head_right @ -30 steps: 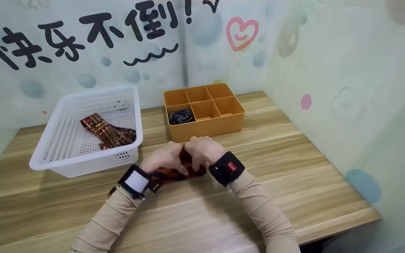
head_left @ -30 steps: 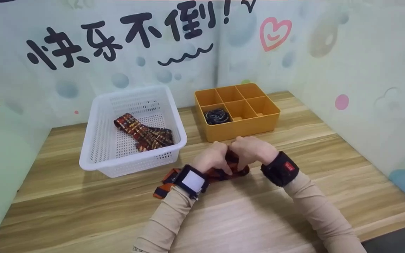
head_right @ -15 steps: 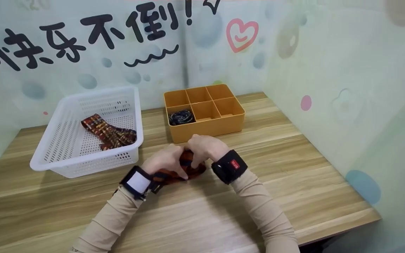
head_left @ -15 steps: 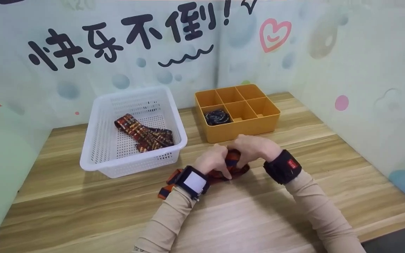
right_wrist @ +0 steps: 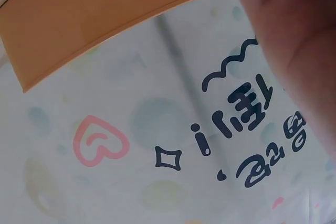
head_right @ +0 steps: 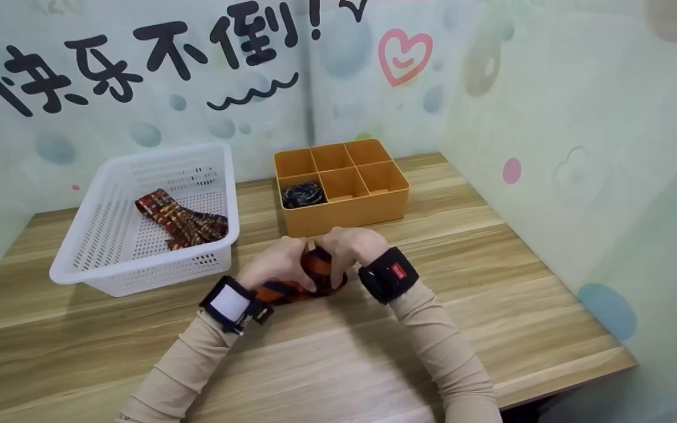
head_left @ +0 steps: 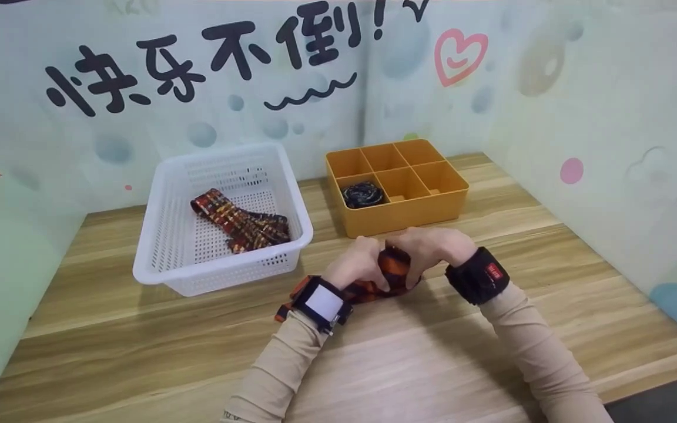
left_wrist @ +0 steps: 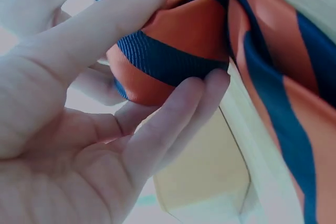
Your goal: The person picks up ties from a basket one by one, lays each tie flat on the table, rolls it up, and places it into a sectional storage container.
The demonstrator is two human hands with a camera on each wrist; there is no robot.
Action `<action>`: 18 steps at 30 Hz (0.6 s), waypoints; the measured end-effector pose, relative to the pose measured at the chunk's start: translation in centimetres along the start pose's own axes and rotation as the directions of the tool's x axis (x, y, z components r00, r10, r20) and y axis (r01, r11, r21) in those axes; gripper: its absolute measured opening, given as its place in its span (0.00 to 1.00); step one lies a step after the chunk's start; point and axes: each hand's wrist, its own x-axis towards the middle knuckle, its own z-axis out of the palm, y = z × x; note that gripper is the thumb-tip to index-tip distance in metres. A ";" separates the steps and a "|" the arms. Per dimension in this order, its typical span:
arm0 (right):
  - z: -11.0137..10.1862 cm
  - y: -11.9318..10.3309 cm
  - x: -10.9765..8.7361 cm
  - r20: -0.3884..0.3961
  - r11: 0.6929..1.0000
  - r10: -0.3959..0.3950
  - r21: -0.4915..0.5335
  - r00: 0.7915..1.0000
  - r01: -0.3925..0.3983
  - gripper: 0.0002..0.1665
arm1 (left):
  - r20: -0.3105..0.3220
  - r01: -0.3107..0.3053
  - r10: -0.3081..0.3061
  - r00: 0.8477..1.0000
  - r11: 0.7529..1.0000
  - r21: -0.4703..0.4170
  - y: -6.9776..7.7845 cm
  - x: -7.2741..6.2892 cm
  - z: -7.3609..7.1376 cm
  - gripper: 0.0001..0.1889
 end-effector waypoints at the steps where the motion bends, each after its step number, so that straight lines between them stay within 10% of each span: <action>1: 0.0 0.0 0.0 -0.006 1.000 -0.009 0.002 1.000 0.009 0.31 | 0.010 0.008 -0.008 1.000 1.000 0.010 -0.1 0.0 0.0 0.26; 18: -0.1 -1.2 0.1 -0.028 0.994 0.090 -0.063 0.996 -0.091 0.26 | 0.032 0.005 -0.003 0.999 0.999 -0.043 -0.2 -0.1 -0.6 0.25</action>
